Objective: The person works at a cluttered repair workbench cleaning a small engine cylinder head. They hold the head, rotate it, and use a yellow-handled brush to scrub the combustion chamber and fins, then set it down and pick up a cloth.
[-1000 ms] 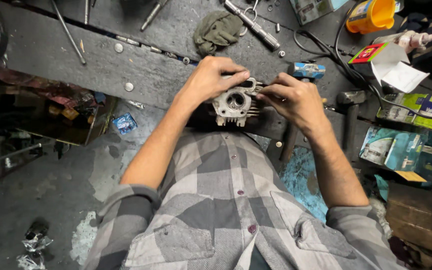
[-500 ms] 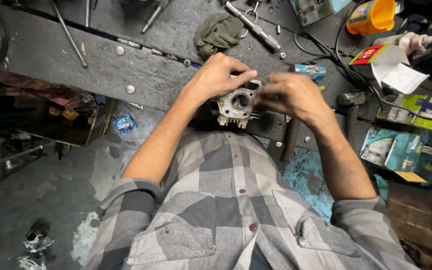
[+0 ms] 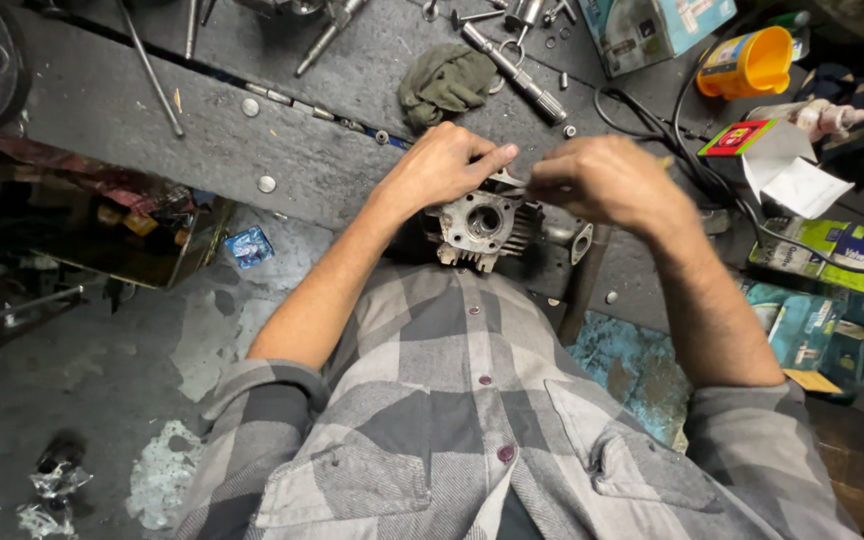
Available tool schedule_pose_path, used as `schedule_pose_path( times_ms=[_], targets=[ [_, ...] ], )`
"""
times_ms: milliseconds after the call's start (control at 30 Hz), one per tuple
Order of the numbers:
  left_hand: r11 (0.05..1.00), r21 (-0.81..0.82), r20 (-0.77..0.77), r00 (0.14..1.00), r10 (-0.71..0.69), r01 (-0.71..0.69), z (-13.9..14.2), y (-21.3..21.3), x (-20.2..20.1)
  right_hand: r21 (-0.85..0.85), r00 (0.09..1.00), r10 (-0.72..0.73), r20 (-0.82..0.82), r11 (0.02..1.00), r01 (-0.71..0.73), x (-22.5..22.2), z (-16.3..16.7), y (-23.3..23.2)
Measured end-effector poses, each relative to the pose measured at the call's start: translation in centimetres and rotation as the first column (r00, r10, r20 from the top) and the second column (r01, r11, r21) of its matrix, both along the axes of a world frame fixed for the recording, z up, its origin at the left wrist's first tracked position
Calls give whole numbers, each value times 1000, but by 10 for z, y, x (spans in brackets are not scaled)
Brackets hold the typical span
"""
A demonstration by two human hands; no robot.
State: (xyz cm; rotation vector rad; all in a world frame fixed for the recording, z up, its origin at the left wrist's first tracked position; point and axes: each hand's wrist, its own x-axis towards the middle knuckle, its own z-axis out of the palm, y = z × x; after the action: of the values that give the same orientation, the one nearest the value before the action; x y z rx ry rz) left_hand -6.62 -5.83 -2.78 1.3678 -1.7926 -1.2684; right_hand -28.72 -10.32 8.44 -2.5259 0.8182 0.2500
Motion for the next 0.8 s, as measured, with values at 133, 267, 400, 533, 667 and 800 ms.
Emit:
schedule_pose_path(
  times_ms=[133,267,400,533,667,800],
  targets=[
    [997,-78,-2,1000,21,-21,-2,1,-1,236,987,67,148,967,-101,0,2,-8],
    [999,33,-6,999,32,-32,-1,1,-1,233,991,129,-46,966,-115,3,-6,0],
    [997,57,15,999,52,-52,0,3,-2,196,995,85,54,976,-94,2,-9,2],
    [997,-71,-31,999,21,-23,-1,2,-3,309,986,164,-1,938,-156,1,-9,5],
    [1000,-8,-1,1000,0,0,-2,0,-1,145,997,61,41,987,-66,1,-9,8],
    [999,-48,4,1000,-6,6,-2,0,0,135,992,39,117,989,-55,0,-10,13]
  ],
)
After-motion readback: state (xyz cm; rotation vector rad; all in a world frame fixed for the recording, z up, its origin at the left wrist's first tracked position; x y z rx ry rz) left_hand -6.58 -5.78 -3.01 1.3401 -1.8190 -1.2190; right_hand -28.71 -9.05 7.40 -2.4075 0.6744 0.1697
